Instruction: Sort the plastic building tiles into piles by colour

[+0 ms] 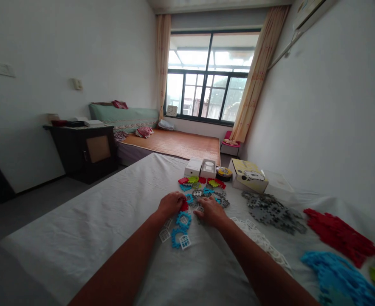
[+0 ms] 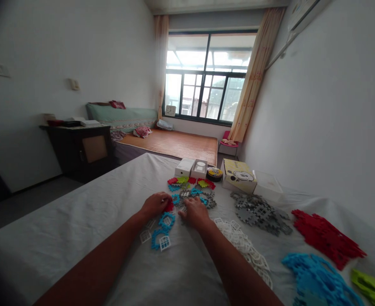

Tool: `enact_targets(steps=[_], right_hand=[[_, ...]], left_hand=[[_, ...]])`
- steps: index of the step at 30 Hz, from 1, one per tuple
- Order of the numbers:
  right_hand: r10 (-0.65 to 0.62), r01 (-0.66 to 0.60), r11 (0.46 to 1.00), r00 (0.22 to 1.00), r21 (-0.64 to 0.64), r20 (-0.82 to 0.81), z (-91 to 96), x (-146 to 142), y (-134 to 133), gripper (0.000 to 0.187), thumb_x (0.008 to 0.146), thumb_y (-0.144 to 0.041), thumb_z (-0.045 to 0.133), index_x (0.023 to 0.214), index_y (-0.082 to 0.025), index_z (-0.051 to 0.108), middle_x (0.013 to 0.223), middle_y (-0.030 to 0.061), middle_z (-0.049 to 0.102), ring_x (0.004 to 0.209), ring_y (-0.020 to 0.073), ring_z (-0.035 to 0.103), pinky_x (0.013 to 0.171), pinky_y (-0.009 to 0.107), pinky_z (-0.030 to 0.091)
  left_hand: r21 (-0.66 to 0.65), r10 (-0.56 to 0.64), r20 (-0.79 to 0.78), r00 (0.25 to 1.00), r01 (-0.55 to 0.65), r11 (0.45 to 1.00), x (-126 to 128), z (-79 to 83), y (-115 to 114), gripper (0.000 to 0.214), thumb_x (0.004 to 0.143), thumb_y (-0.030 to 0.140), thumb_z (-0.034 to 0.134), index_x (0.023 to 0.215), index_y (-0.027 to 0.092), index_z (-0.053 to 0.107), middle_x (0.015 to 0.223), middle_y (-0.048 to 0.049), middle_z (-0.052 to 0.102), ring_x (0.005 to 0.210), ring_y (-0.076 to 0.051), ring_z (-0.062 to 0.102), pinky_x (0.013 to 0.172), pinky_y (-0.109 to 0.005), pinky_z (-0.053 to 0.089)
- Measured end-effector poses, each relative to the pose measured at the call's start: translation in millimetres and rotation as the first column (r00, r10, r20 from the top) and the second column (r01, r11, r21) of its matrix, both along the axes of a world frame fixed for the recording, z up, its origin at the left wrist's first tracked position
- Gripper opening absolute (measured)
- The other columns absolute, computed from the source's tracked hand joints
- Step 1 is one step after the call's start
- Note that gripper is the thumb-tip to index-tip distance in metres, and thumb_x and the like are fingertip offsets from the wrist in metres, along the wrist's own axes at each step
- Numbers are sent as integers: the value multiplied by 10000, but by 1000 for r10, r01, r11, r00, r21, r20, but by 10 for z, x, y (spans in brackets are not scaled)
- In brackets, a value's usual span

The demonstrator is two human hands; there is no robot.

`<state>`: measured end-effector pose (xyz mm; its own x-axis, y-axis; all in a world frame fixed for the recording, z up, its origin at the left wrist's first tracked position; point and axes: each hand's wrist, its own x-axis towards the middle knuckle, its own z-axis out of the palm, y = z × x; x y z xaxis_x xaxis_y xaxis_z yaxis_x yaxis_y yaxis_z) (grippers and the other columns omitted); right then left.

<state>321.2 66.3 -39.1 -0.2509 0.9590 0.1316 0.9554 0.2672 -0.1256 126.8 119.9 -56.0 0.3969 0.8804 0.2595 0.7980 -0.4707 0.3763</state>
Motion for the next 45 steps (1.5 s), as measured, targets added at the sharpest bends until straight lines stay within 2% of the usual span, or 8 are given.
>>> enact_targets(steps=[5,15,19,26,30,35,39,45], right_hand=[[78,-79,995,997,53,15,-16,-22,-19,279,837,-255,546,1089,-194,649,1076,81,677,1023,223,567,933,315,381],[12,-11,993,1000,114,-3,42,80,-45,309,850,-118,449,1074,-201,644,1065,83,676,1056,196,573,858,273,427],[-36,48,996,989,80,-145,211,471,-137,252,864,-183,468,1013,-207,670,980,56,710,910,167,636,818,258,448],[-147,-46,921,878,-387,-455,316,1517,-632,256,784,-308,535,940,-151,663,708,38,680,597,137,618,516,222,477],[-246,77,930,857,-359,-454,217,1693,-791,281,773,-325,536,979,-163,636,824,58,696,628,142,632,524,232,488],[-146,97,984,921,-150,-362,261,1615,-816,265,822,-380,503,934,-191,652,873,71,707,782,194,647,728,318,505],[-128,158,984,947,79,-295,346,1235,-733,282,866,-351,453,988,-198,656,982,89,696,891,215,628,835,354,465],[141,-151,988,963,-26,-230,211,213,-501,243,890,-284,457,973,-214,674,968,59,691,883,177,622,797,276,454]], left_hand=[[5,-2,14,1000,2,1000,7,-6,-8,289,840,184,451,972,270,692,1055,-2,678,975,-161,606,861,-240,431],[16,-12,3,1000,12,1000,3,-8,2,283,840,189,456,967,265,697,1035,-5,681,950,-159,614,844,-237,437],[8,1,0,1000,-1,1000,2,-6,5,293,851,196,441,974,269,697,1046,-3,678,953,-161,614,837,-238,437],[-11,-9,4,1000,9,1000,7,15,7,286,838,187,458,977,267,695,1075,-5,673,960,-162,609,828,-233,431],[-14,1,9,1000,-1,1000,5,25,3,291,837,181,458,985,264,695,1084,-4,674,970,-162,607,836,-233,431],[-13,-6,25,1000,6,1000,5,35,-7,284,830,179,466,969,254,702,1062,-9,685,957,-166,613,866,-243,431],[-20,-8,41,999,8,1000,0,9,27,308,814,145,472,991,245,705,1067,-3,694,979,-158,615,905,-231,426],[-14,69,86,994,-68,998,-74,-68,142,379,808,90,429,1064,200,686,1099,-33,687,1017,-154,613,938,-235,428]])
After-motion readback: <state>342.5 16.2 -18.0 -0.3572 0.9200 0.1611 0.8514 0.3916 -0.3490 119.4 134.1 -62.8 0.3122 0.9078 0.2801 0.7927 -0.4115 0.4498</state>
